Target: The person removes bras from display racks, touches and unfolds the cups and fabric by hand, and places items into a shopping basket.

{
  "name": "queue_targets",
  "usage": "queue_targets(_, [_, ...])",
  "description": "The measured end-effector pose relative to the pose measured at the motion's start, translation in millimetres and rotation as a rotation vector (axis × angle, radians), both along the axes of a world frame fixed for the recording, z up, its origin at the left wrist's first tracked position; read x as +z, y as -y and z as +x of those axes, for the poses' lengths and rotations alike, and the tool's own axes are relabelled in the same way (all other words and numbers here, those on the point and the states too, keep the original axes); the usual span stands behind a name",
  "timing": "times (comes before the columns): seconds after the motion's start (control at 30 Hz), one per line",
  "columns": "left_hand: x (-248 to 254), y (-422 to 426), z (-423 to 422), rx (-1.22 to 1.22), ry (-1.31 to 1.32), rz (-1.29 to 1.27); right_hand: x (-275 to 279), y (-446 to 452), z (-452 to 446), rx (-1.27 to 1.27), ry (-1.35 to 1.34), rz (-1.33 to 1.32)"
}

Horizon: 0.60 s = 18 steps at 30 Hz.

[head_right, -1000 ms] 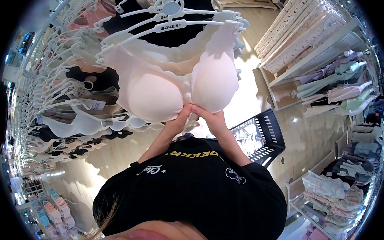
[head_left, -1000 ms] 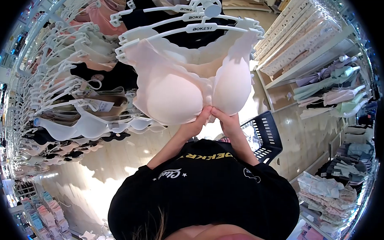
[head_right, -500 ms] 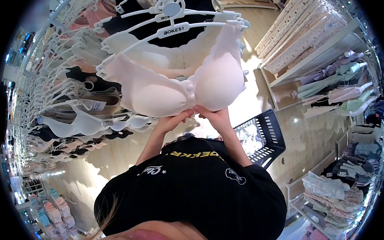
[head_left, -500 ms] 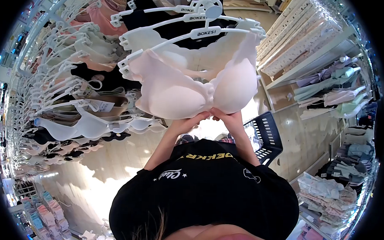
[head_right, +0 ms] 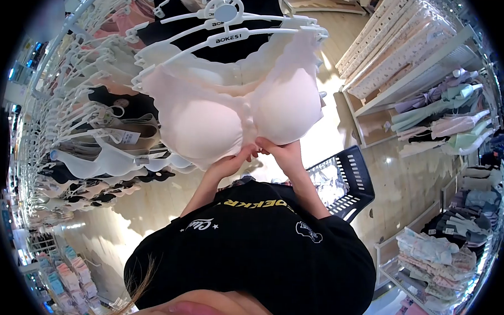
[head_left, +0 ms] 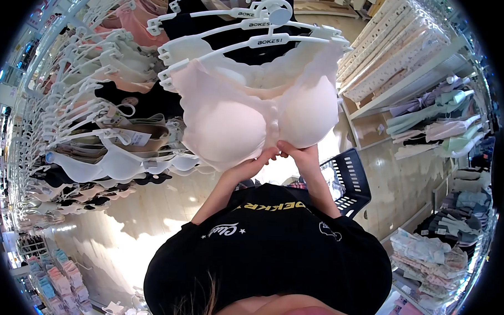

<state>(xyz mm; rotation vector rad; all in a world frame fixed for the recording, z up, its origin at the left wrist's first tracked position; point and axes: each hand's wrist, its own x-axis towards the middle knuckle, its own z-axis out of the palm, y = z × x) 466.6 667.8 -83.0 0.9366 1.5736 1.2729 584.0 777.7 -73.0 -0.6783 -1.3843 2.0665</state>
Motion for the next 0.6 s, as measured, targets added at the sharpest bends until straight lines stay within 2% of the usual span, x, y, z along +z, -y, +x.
queue_targets(0.07, [6.1,3.0,3.5,-0.017,-0.056,0.072,0.0,2.6,-0.3,0.021,-0.028,0.003])
queue_targets(0.37, [7.4,2.6,7.9,0.091,0.176,0.257,-1.0,6.6,0.6,0.094,-0.096,-0.079])
queue_targets(0.6, [1.7,1.1,9.2,0.073,0.274,0.244,-5.9,10.3,-2.3,0.077,-0.072,-0.166])
